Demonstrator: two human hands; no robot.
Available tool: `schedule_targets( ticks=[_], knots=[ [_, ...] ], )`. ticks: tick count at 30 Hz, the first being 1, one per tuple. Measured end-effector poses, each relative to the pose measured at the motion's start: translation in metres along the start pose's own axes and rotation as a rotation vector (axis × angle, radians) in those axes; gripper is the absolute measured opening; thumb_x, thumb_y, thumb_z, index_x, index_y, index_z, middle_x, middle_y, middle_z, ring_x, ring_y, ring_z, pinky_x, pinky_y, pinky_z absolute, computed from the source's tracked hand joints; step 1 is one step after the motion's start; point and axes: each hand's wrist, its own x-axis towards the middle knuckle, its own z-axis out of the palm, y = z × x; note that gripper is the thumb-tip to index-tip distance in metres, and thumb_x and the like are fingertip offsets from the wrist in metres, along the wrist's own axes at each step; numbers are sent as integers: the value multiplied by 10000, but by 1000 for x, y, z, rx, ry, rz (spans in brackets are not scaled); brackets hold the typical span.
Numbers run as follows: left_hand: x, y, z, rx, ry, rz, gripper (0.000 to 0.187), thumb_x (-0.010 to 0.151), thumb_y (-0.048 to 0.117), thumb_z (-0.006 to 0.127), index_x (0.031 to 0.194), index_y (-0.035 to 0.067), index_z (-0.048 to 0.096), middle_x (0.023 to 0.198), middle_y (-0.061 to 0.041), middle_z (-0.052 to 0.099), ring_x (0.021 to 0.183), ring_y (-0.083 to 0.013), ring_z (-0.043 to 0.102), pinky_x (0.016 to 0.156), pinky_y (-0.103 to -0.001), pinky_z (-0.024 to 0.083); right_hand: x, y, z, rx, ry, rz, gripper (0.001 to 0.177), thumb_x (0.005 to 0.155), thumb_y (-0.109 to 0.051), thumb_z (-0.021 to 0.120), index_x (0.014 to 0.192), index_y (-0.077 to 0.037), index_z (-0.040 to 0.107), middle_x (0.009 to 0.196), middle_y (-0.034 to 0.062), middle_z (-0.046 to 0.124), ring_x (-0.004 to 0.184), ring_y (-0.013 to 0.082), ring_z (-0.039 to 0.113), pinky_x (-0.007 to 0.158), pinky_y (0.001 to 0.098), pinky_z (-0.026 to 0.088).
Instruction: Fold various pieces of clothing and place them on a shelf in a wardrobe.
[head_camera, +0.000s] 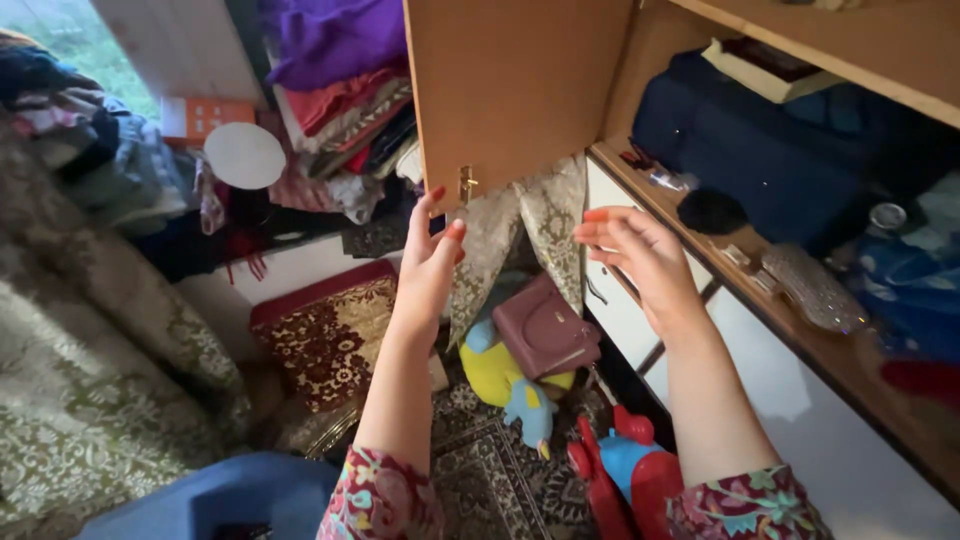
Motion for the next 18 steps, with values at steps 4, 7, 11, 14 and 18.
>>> schedule_targets(
  ticks=[4,7,11,14,18],
  knots=[
    [-29,15,-8,0,-35,33,517,1029,239,580,1521,201,429,876,28,542,822,-77,481,774,-246,441,-38,-19,4,-32,20,-40,317,1073,-219,475,1236,2,634,1155,136,729,1113,198,700,949,341,552],
    [-52,22,-21,-19,-47,59,503,1026,241,584,1505,194,438,902,33,564,851,-74,512,812,-249,472,-61,-27,19,-36,39,-54,312,1073,-217,479,1231,-2,640,1155,140,728,1109,201,699,951,341,551],
    [-90,35,-57,-23,-68,57,492,1021,225,598,1489,174,459,928,18,580,863,-82,535,801,-267,497,-97,-40,72,16,88,-58,294,1072,-214,489,1216,-11,645,1143,131,733,1103,202,702,937,340,556],
    [-128,51,-92,-18,-67,60,481,1018,208,598,1478,161,467,1051,32,583,914,-81,558,825,-281,529,-134,-48,120,35,117,-73,279,1072,-206,487,1217,-26,644,1139,116,735,1099,191,702,919,325,558],
    [-187,66,-149,-28,-40,58,447,1007,161,573,1446,133,489,1291,68,575,1008,-83,587,849,-296,553,-188,-40,183,102,252,-71,244,1054,-174,487,1201,-54,640,1106,97,738,1034,169,711,846,301,570]
  ],
)
